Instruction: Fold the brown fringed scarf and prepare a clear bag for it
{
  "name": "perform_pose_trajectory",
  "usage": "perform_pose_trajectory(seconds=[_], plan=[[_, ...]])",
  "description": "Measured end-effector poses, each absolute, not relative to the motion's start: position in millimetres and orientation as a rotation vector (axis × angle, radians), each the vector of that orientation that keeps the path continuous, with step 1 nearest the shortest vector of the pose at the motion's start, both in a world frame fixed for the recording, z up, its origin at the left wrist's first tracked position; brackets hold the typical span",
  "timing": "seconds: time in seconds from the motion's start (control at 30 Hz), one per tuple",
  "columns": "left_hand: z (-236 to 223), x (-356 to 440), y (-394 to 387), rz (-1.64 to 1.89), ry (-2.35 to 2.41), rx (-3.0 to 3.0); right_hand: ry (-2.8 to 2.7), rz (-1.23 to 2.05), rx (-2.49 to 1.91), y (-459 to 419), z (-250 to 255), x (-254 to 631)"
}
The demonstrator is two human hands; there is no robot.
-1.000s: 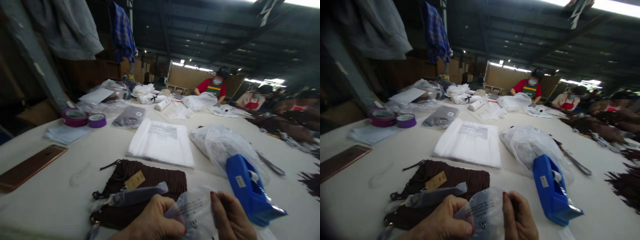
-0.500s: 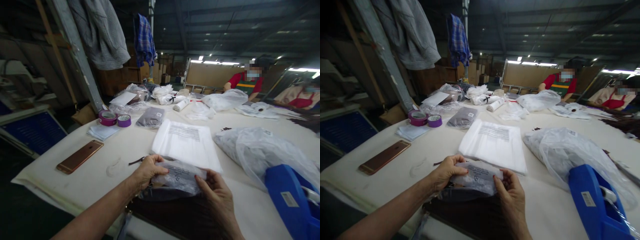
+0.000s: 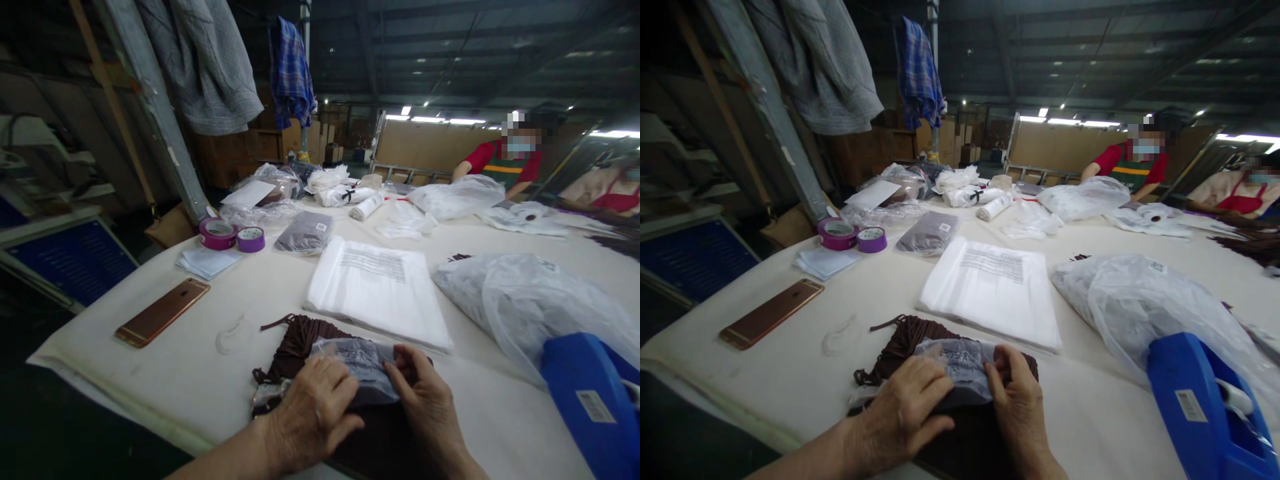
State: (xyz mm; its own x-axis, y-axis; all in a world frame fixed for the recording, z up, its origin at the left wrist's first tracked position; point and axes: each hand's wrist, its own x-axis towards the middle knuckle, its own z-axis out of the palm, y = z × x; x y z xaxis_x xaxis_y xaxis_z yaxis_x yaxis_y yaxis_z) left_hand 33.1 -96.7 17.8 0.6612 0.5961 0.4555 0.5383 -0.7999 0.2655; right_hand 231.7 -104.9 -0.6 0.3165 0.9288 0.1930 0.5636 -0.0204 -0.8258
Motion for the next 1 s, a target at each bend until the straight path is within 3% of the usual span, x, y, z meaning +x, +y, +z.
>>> perform_pose_trajectory(seconds=[0.07,0.23,0.37,0.47,0.57,0.8,1.0], plan=[[8,38,-103,0.79,0.933,2.856,-1.361,0.51,-1.687,-105,-2,232],[-5,36,-99,1.107,0.81,3.011,-1.393,0.434,-1.657,-107,-6,234],[7,20,-101,1.253,0.561,2.887,-1.452,0.314,-1.623,-112,-10,235],[15,15,-102,1.329,0.652,2.689,-1.554,0.18,-1.559,-119,-10,231],[14,24,-94,1.249,0.878,2.61,-1.657,0.066,-1.52,-125,-9,229],[-4,44,-81,0.659,1.014,2.87,-1.728,-0.328,-1.584,-143,4,233],[26,4,-82,1.002,1.008,2.667,-2.267,-0.487,-1.174,-138,3,221]])
